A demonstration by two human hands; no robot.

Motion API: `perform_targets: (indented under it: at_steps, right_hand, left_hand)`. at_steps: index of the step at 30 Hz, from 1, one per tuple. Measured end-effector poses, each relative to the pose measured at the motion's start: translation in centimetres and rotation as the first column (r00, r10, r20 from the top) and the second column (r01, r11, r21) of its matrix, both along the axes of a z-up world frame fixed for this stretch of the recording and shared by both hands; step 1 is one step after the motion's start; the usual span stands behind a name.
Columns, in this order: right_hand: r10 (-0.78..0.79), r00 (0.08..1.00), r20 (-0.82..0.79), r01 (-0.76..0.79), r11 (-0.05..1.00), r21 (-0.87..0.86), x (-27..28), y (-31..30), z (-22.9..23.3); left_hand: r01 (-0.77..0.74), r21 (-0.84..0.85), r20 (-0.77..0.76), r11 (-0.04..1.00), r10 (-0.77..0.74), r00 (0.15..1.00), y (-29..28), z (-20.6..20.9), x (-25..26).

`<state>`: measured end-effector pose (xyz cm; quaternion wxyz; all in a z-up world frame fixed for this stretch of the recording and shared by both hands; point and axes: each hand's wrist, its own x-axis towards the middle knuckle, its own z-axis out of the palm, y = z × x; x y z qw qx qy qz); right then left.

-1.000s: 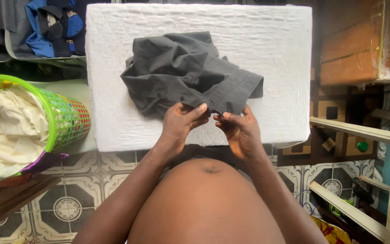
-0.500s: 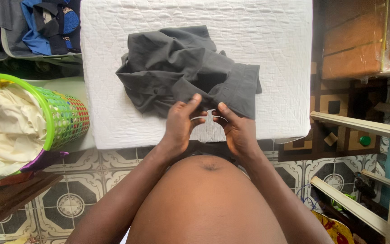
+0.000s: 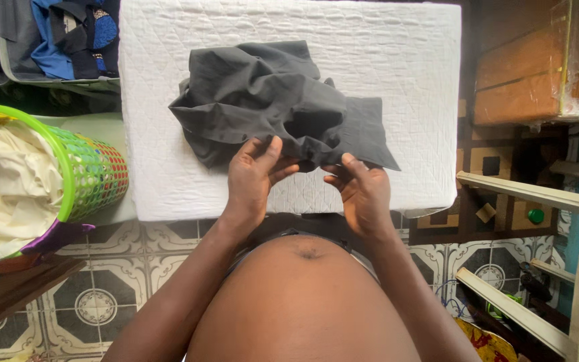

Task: The person takes a black garment from a basket and spreads it out on a white surface. They then fold the garment by hand.

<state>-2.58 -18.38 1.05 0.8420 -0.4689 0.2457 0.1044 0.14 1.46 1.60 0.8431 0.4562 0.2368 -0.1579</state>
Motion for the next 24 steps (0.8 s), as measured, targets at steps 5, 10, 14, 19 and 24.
perform_targets:
  at_steps: [5,10,14,19,24]
  right_hand:
    - [0.049,0.999,-0.019,-0.049,0.999,0.014,0.1,0.6,0.0]
    - [-0.022,1.000,-0.020,0.024,0.992,0.124,0.2,-0.3,-1.0]
    - [0.021,0.998,-0.062,-0.015,0.996,0.093,0.0,0.1,-0.4]
    - [0.105,0.993,-0.048,-0.090,0.966,0.243,0.5,1.0,-0.1]
    - [0.101,0.995,0.021,-0.102,0.986,0.128,0.6,1.8,-0.4]
  left_hand:
    - [0.052,0.010,0.032,0.999,-0.052,0.998,-1.0,0.3,-0.4]
    - [-0.023,-0.142,0.010,0.990,0.024,1.000,-0.2,0.4,-0.3]
    - [-0.047,-0.209,-0.073,0.977,0.032,0.997,-0.7,0.8,-0.4]
    - [0.025,-0.179,-0.014,0.983,-0.028,0.999,-1.1,1.2,0.1]
    - [0.114,-0.056,0.060,0.992,-0.111,0.992,-1.8,1.4,-0.1]
